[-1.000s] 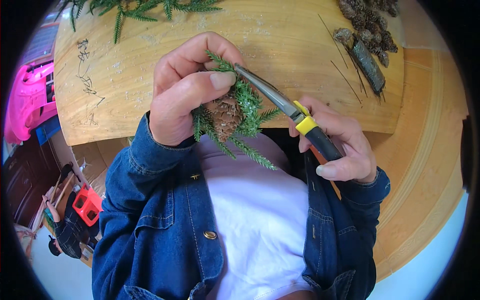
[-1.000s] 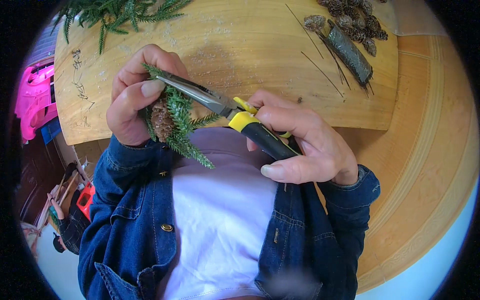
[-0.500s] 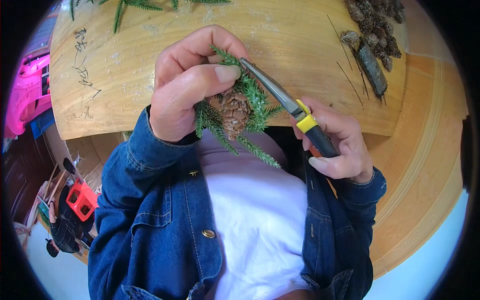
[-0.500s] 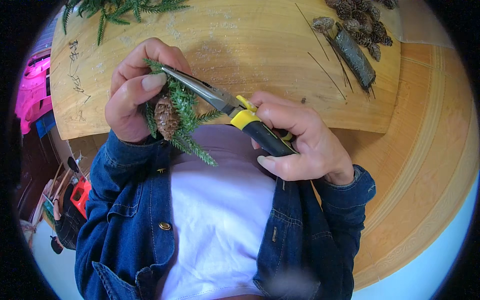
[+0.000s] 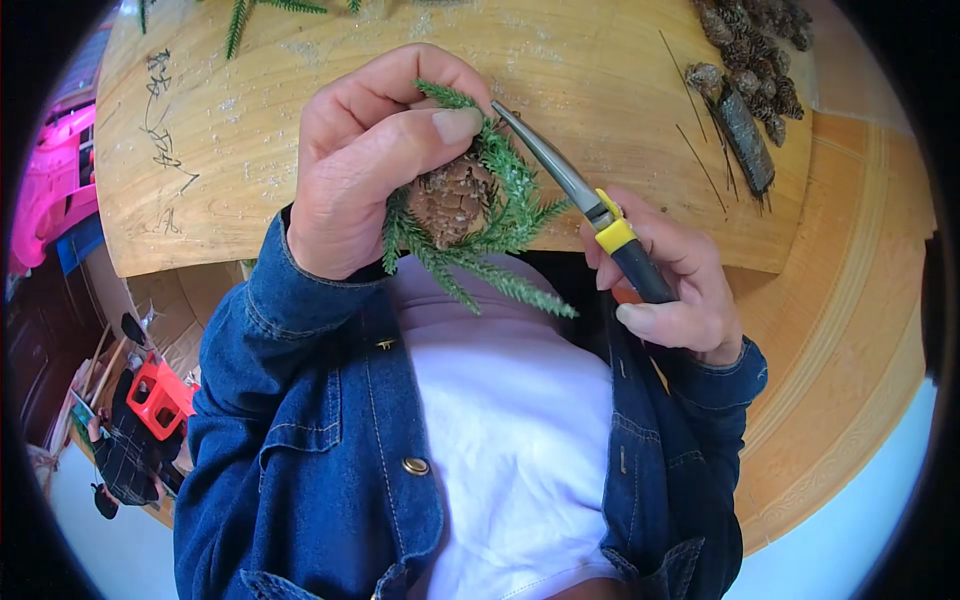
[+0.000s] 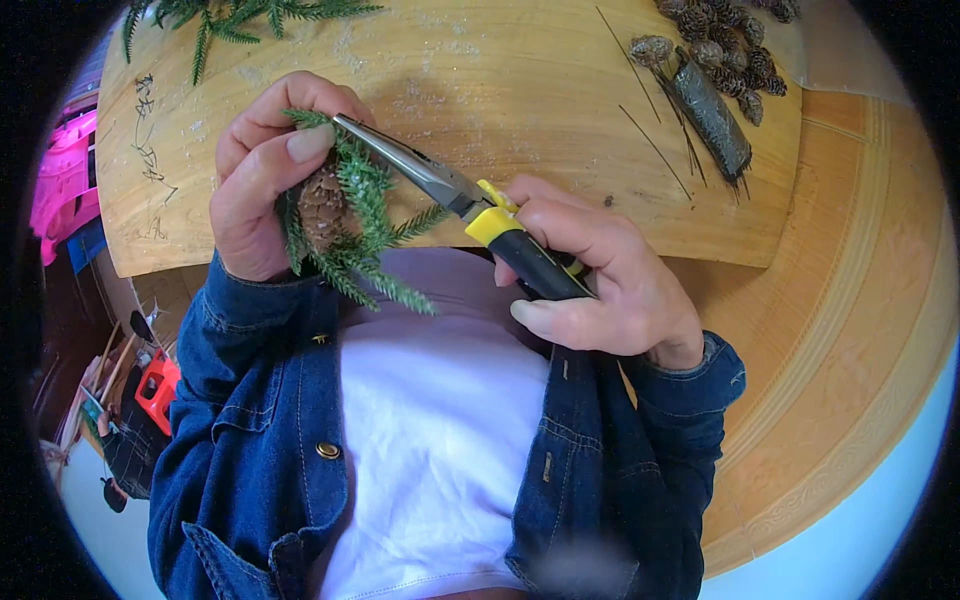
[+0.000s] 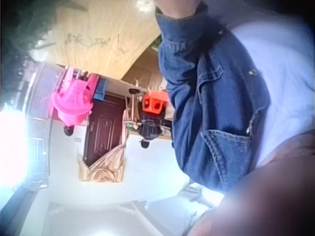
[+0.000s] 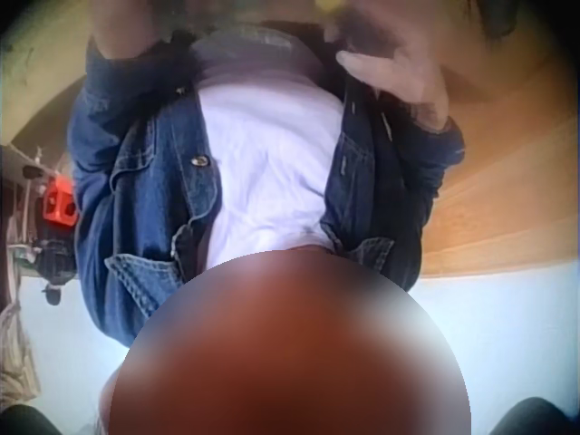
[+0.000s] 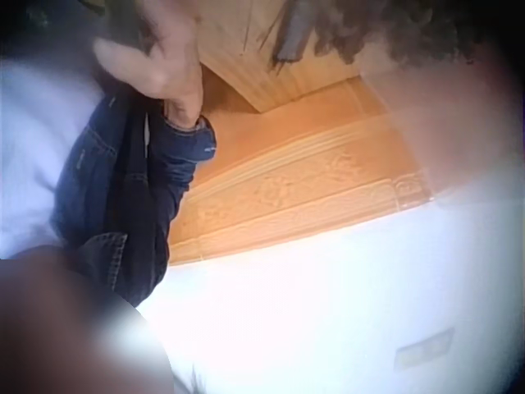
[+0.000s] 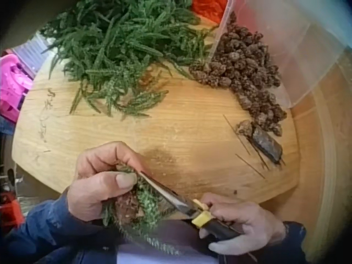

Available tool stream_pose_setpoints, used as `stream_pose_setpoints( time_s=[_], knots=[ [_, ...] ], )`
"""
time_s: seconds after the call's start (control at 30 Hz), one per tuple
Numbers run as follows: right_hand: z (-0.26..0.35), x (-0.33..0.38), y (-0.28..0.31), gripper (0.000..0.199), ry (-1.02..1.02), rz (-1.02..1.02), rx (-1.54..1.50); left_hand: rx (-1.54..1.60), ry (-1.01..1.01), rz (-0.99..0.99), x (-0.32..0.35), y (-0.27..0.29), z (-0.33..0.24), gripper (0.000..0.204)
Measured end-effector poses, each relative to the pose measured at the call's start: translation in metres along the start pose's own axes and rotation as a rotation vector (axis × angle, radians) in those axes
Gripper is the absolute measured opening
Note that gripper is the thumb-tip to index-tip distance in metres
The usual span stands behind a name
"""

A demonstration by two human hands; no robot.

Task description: Wiring pine cones onto evergreen branches for a decorative arrangement.

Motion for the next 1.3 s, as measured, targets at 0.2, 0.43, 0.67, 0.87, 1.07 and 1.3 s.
stream_pose_setpoints(
  time_s=[0.2, 0.43, 0.67, 0.87, 1.07, 1.3],
  knots=[
    [0.007, 0.001, 0.007, 0.046, 0.074, 0.029, 0.023, 0.069, 0.014, 0.072, 0.000, 0.001, 0.000, 0.025],
    [0.011, -0.004, -0.002, 0.044, 0.127, 0.062, 0.108, 0.258, 0.080, 0.115, 0.001, -0.001, 0.001, 0.029],
    [0.017, -0.009, -0.008, 0.038, 0.106, 0.021, 0.157, 0.473, 0.218, 0.281, 0.003, -0.004, 0.012, 0.028],
    [0.020, -0.010, -0.009, 0.030, 0.210, 0.007, 0.218, 0.383, 0.274, 0.160, 0.005, -0.008, 0.013, 0.030],
    [0.021, -0.009, -0.010, 0.028, 0.217, 0.049, 0.338, 0.365, 0.340, 0.229, 0.007, -0.007, 0.011, 0.030],
    [0.020, -0.010, -0.012, 0.030, 0.198, -0.003, 0.224, 0.239, 0.309, 0.152, 0.014, 0.001, 0.003, 0.026]
  ],
)
Point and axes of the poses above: each hand's wrist, its own x-axis away from the middle knuckle, its own y-axis out of the back of the hand, z = x × y, the point moved 5 cm from there along -x, towards the middle knuckle, and after that the axes turned 4 degrees about y, right-handed, at the moved point
